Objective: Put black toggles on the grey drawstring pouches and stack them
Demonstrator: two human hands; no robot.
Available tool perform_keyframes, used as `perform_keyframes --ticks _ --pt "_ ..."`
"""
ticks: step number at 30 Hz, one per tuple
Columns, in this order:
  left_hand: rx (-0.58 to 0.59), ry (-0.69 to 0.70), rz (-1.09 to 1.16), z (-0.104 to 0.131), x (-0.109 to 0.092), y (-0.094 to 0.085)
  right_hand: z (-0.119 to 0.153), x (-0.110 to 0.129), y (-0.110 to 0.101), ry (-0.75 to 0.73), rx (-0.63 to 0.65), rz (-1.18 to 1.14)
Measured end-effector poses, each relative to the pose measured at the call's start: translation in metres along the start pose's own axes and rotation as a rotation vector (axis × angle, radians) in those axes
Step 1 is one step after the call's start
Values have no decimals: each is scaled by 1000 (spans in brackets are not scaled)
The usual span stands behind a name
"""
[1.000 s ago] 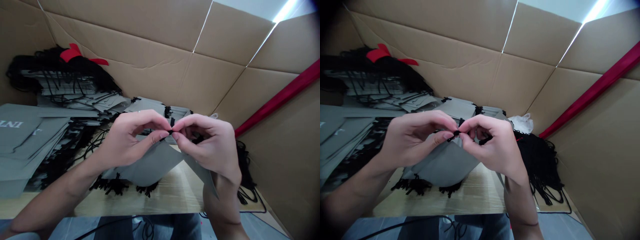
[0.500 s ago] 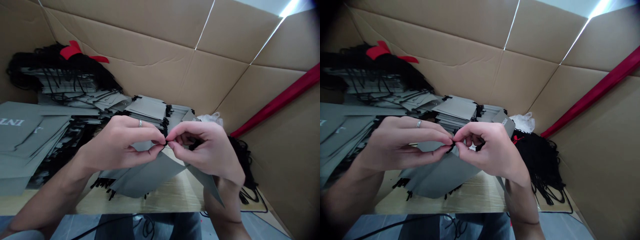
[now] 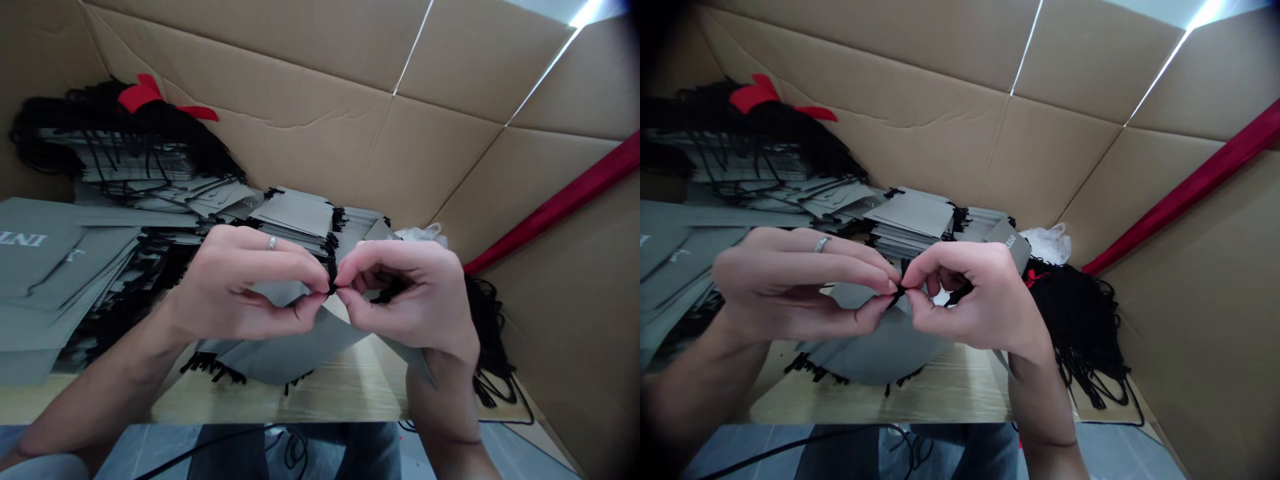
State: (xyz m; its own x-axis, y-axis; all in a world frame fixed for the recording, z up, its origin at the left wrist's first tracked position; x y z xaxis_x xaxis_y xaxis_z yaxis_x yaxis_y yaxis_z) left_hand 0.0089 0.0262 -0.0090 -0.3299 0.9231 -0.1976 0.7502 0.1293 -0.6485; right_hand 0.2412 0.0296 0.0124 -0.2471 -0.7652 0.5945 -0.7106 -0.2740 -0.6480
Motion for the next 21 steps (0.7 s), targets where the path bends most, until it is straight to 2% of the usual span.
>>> perform_keyframes --ticks 5,7,11,15,18,21 --pt "-44 -75 212 -3 9 2 -3 -1 4 35 -102 -98" --pt "-12 -81 155 -4 12 1 -4 -2 3 44 -82 -33" --pt "27 27 -63 -5 12 1 -4 -4 -1 -31 6 229" --pt "95 26 -97 -6 13 4 -3 -6 -1 -75 35 381" --pt "70 25 -30 -7 18 7 -4 -7 1 -41 17 364" --pt "17 -1 139 -7 27 10 -6 -9 3 10 -17 224"
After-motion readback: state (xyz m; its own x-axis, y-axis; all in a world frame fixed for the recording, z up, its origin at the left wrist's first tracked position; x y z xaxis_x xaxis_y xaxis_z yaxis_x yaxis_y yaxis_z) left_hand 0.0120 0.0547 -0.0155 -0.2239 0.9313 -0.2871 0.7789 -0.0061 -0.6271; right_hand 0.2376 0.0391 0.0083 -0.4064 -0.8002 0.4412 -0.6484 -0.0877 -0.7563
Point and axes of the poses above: each hand's wrist, its own z-axis away from the middle knuckle, its own y-axis out of the palm, x = y × z, the point moved 1 cm from there along -z, towards the middle knuckle, and after that the axes turned 13 degrees about x, right-handed, at the moved point
